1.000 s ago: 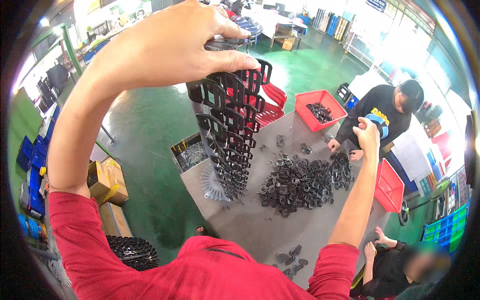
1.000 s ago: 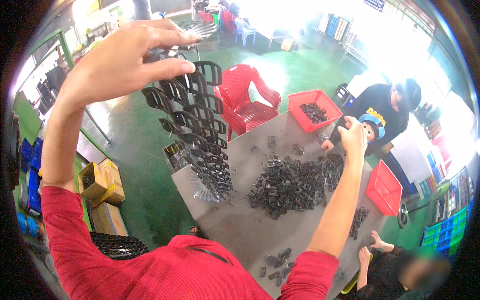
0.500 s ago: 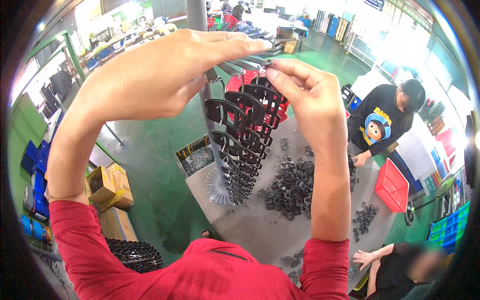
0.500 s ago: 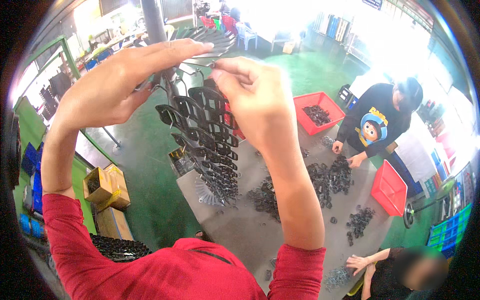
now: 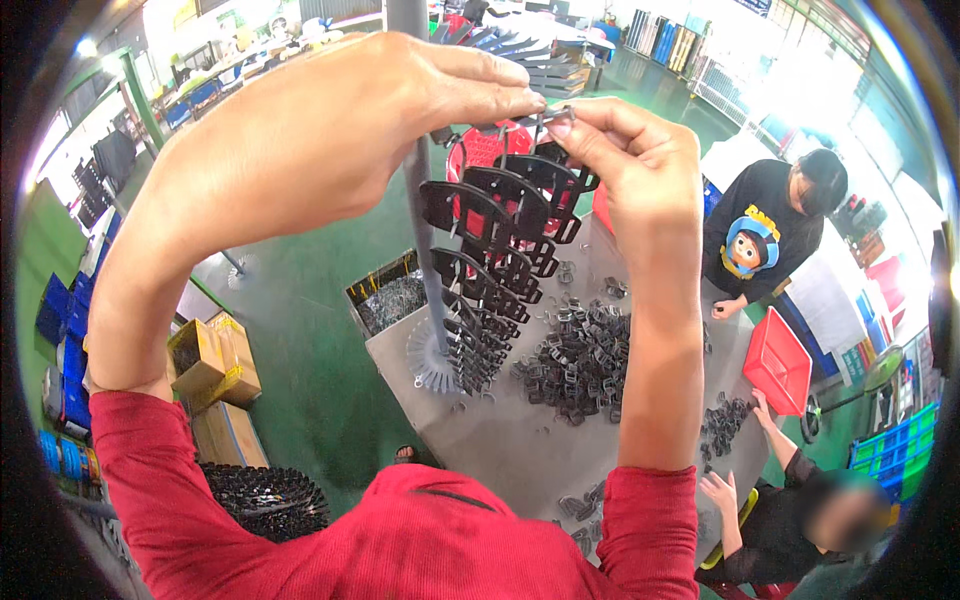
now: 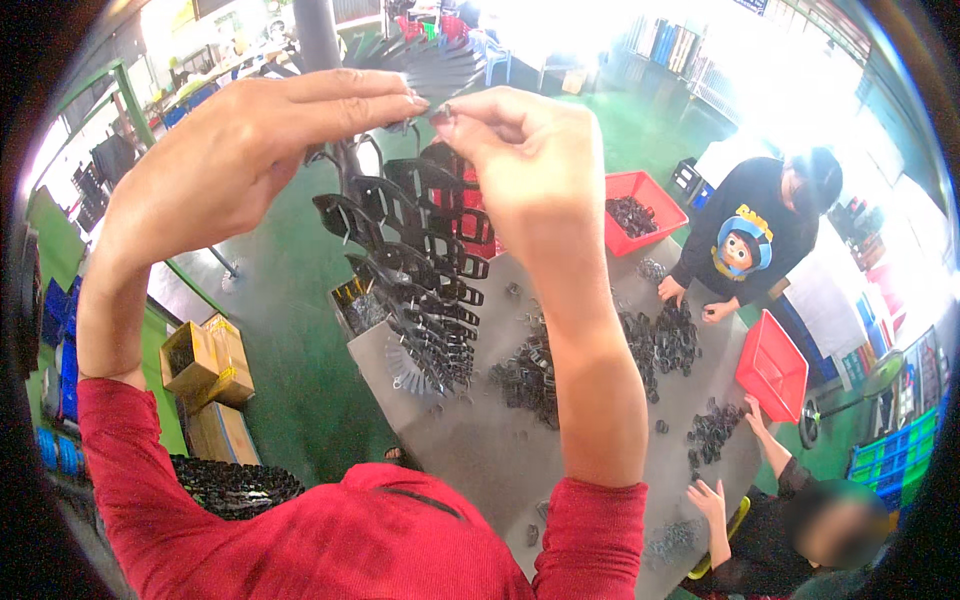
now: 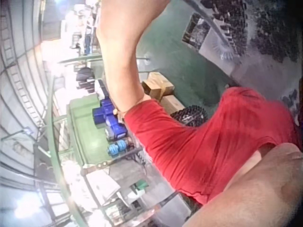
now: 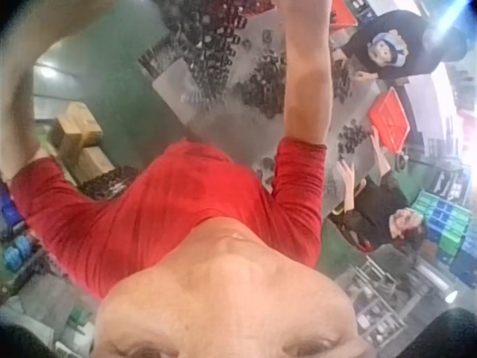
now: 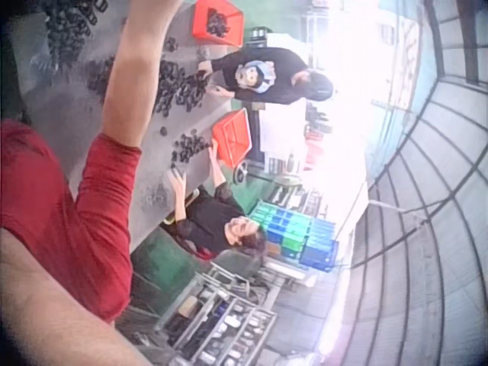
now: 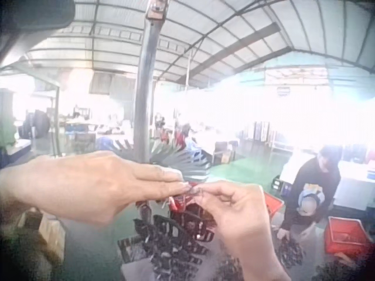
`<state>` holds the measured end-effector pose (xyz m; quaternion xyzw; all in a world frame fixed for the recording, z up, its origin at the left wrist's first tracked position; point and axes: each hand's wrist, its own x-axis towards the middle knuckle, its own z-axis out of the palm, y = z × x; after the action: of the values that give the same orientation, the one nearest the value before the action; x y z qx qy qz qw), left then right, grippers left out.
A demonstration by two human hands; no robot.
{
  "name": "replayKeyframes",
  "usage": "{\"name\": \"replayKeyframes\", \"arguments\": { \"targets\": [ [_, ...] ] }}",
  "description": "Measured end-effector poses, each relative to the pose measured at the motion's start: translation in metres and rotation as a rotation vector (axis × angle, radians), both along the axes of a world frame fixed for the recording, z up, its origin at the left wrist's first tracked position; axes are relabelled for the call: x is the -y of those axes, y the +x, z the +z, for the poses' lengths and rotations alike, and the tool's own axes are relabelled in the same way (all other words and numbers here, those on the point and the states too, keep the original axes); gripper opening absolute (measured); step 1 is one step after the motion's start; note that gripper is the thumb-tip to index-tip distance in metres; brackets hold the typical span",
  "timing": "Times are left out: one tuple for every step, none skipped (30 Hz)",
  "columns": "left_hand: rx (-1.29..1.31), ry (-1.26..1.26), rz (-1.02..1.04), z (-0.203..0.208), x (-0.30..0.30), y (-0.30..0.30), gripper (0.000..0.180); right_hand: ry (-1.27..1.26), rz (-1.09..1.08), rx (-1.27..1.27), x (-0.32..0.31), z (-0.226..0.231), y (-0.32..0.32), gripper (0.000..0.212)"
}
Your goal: The person attaches black plastic clips onto a tiered vertical assembly rack. They pick up individual clips from a table and slide them onto the wire rungs of the rotating rack until it is full.
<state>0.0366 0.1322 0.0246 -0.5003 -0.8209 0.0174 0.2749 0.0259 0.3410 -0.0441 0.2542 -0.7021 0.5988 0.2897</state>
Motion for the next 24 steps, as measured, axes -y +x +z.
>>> {"name": "replayKeyframes", "arguments": {
  "targets": [
    [-0.001, -0.004, -0.003, 0.000, -0.001, 0.000, 0.067, 0.014, -0.020, -0.013, -0.002, 0.001, 0.003, 0.014],
    [0.002, -0.011, 0.007, 0.000, 0.001, 0.001, 0.067, 0.014, -0.007, -0.001, -0.004, 0.000, 0.003, 0.014],
    [0.078, 0.000, 0.040, 0.004, -0.004, 0.009, 0.066, 0.004, -0.061, 0.029, -0.012, 0.001, 0.006, 0.016],
    [0.089, 0.006, 0.039, 0.002, -0.002, 0.007, 0.066, -0.006, -0.114, 0.059, -0.022, 0.001, 0.009, 0.017],
    [0.031, -0.001, 0.056, 0.003, 0.000, 0.007, 0.065, 0.017, -0.164, 0.096, -0.034, 0.000, 0.013, 0.020],
    [-0.017, -0.011, 0.077, 0.002, 0.004, 0.002, 0.063, 0.016, -0.165, 0.107, -0.044, -0.004, 0.009, 0.020],
    [-0.010, -0.060, 0.115, 0.002, 0.008, -0.003, 0.063, -0.007, -0.258, 0.135, -0.056, -0.007, 0.002, 0.020],
    [-0.008, -0.062, 0.110, 0.001, 0.006, -0.001, 0.063, -0.031, -0.356, 0.153, -0.073, -0.009, -0.001, 0.019],
    [-0.007, -0.080, 0.157, 0.001, 0.004, -0.001, 0.064, -0.002, -0.440, 0.177, -0.095, -0.014, -0.008, 0.020],
    [-0.020, -0.094, 0.201, 0.006, 0.003, 0.004, 0.066, 0.026, -0.529, 0.187, -0.122, -0.016, -0.010, 0.021],
    [0.021, -0.127, 0.226, 0.010, 0.007, 0.005, 0.067, 0.036, -0.592, 0.214, -0.145, -0.024, -0.020, 0.022],
    [0.006, -0.121, 0.222, 0.014, 0.010, 0.005, 0.067, 0.050, -0.676, 0.237, -0.171, -0.029, -0.021, 0.022],
    [0.065, -0.128, 0.217, 0.015, 0.014, 0.000, 0.067, -0.013, -0.689, 0.302, -0.194, -0.043, -0.030, 0.022],
    [0.123, -0.131, 0.205, 0.016, 0.016, -0.003, 0.066, -0.074, -0.708, 0.365, -0.216, -0.055, -0.035, 0.023],
    [0.114, -0.129, 0.208, 0.015, 0.017, -0.004, 0.066, -0.019, -0.758, 0.378, -0.234, -0.070, -0.042, 0.022],
    [0.103, -0.105, 0.165, 0.015, 0.017, -0.003, 0.066, 0.038, -0.821, 0.387, -0.253, -0.083, -0.044, 0.022],
    [0.092, -0.081, 0.120, 0.013, 0.016, -0.005, 0.067, 0.095, -0.840, 0.412, -0.274, -0.103, -0.047, 0.022],
    [0.087, -0.072, 0.106, 0.008, 0.013, -0.009, 0.067, 0.157, -0.863, 0.442, -0.294, -0.123, -0.049, 0.023],
    [0.024, 0.002, 0.085, 0.006, 0.015, -0.003, 0.066, 0.299, -0.764, 0.442, -0.306, -0.146, -0.053, 0.026],
    [-0.034, 0.073, 0.061, 0.004, 0.016, -0.001, 0.065, 0.441, -0.665, 0.447, -0.312, -0.160, -0.058, 0.031],
    [-0.011, 0.119, 0.069, 0.002, 0.015, -0.002, 0.063, 0.540, -0.748, 0.511, -0.290, -0.154, -0.058, 0.034],
    [-0.014, 0.121, 0.067, 0.004, 0.014, -0.001, 0.063, 0.638, -0.834, 0.574, -0.265, -0.150, -0.057, 0.038],
    [0.061, 0.097, 0.103, 0.006, 0.014, 0.001, 0.062, 0.564, -0.724, 0.493, -0.235, -0.137, -0.062, 0.038],
    [0.140, 0.074, 0.123, 0.008, 0.012, 0.003, 0.060, 0.491, -0.628, 0.418, -0.205, -0.117, -0.060, 0.038]
  ]
}}
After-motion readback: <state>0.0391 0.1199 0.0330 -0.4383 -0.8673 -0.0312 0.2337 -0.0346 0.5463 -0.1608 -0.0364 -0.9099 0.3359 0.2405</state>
